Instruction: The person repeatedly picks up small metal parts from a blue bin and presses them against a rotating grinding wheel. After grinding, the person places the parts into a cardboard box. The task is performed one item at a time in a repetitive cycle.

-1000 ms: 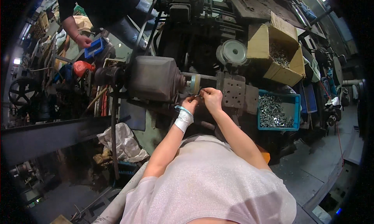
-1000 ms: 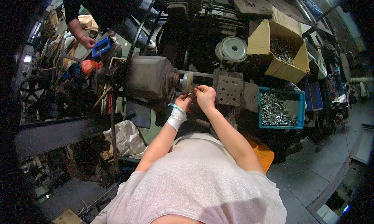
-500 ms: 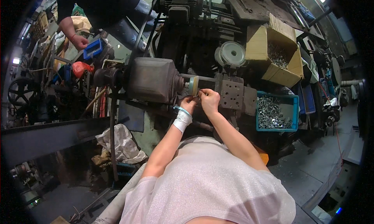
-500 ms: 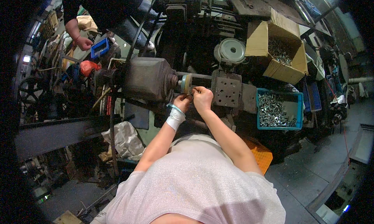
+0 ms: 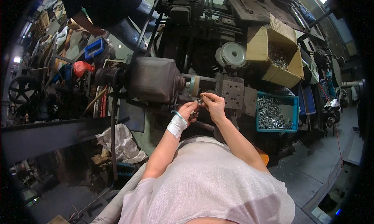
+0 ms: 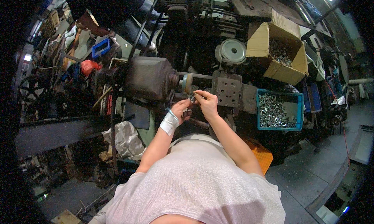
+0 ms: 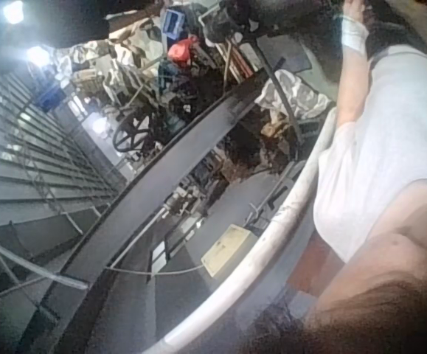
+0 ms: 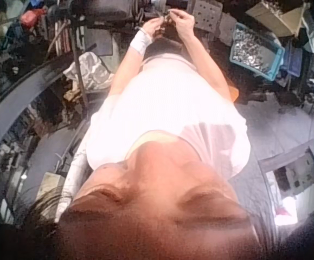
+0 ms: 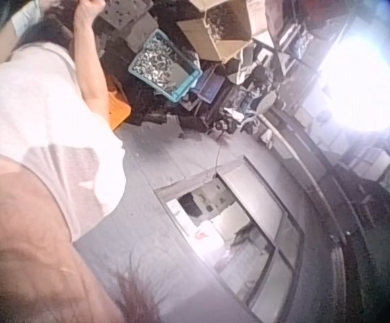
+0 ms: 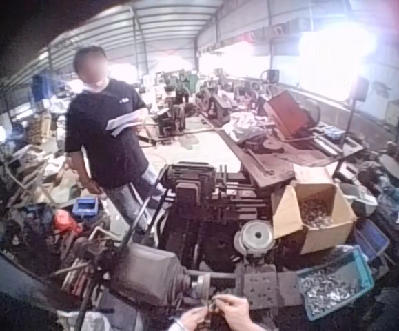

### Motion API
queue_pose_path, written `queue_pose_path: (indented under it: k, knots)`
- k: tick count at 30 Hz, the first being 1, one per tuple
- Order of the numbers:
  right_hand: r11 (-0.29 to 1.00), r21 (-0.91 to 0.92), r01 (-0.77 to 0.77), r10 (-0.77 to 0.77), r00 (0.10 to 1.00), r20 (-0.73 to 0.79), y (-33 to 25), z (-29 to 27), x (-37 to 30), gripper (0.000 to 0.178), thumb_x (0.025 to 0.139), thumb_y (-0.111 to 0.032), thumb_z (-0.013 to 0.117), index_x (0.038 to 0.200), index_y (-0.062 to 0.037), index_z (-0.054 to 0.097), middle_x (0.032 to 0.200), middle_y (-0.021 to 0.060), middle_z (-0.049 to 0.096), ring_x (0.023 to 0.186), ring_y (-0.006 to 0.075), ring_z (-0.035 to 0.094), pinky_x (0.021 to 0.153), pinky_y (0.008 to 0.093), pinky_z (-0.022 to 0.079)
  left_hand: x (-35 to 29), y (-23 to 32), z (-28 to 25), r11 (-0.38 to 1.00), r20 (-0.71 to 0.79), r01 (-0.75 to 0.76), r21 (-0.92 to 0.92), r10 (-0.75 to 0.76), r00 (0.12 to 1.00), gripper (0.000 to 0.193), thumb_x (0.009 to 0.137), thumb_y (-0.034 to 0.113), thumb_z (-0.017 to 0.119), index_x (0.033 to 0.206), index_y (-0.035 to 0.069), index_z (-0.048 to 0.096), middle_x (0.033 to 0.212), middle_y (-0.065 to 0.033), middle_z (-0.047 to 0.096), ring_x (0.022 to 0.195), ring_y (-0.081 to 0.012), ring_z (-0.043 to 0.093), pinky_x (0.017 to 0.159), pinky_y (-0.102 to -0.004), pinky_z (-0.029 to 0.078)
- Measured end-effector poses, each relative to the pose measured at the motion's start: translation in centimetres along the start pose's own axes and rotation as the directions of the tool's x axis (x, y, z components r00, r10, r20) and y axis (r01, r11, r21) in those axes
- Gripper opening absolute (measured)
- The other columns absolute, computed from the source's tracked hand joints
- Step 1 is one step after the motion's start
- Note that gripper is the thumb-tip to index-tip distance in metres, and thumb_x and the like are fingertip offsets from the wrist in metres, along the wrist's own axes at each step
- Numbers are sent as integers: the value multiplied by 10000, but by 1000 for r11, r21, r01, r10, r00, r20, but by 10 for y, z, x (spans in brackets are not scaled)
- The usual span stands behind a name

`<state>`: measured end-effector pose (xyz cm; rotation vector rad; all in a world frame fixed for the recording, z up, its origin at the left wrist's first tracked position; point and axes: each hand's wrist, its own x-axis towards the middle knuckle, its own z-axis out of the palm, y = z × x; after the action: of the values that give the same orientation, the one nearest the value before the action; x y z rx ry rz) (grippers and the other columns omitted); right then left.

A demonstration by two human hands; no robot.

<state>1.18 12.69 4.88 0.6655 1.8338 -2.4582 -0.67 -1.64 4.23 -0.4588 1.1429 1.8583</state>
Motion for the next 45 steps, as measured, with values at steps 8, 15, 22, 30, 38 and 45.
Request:
queue_pose_path:
  k: [8, 15, 22, 30, 38, 45]
  knots:
    - [995, -93, -36, 29, 997, -73, 5, 2, 1, 137, 767, -91, 598, 870, -4, 621, 644, 4, 572, 531, 47, 506, 444, 159, 363, 12, -8, 1, 917, -105, -296, 269, 333, 937, 157, 769, 250, 615, 824, 103, 596, 629, 54, 511, 480, -45, 427, 424, -191, 332]
    - [884, -455, 104, -178, 976, -123, 17, 7, 24, 122, 735, -70, 597, 792, 32, 629, 634, 73, 612, 573, 91, 538, 529, 247, 433, 32, -11, 2, 859, -173, -333, 389, 423, 889, 175, 760, 227, 607, 796, 56, 594, 581, 51, 482, 445, -40, 390, 379, -201, 279]
    - [887, -455, 83, -197, 958, -210, 7, 21, 19, 115, 721, -66, 599, 783, 26, 633, 655, 109, 622, 577, 109, 547, 547, 254, 428, 43, -14, -4, 858, -210, -357, 369, 451, 867, 145, 745, 202, 614, 753, 59, 589, 558, 42, 483, 403, -46, 366, 364, -207, 263]
    - [894, -442, 79, -203, 949, -241, 11, 23, 21, 110, 722, -67, 594, 776, 20, 635, 673, 118, 626, 591, 129, 563, 572, 272, 437, 44, -13, -5, 880, -188, -382, 281, 441, 878, 124, 742, 180, 619, 728, 64, 577, 556, 42, 477, 413, -46, 369, 376, -211, 273]
    - [975, 175, -135, 157, 981, -117, 14, 0, 15, 79, 732, -68, 570, 773, -9, 602, 583, 23, 534, 483, 99, 484, 437, 230, 383, -3, 0, 11, 981, -180, -192, 42, 196, 964, 268, 794, 339, 573, 837, 74, 572, 698, 36, 495, 566, -62, 450, 438, -201, 334]
    - [951, -12, -310, 308, 939, 151, -15, 3, -19, 113, 745, -117, 630, 760, -49, 542, 582, -13, 473, 425, 50, 380, 338, 192, 236, -7, -4, 5, 946, -100, -192, -261, 171, 980, 289, 851, 334, 483, 895, 55, 547, 705, 27, 448, 582, -81, 433, 428, -201, 333]
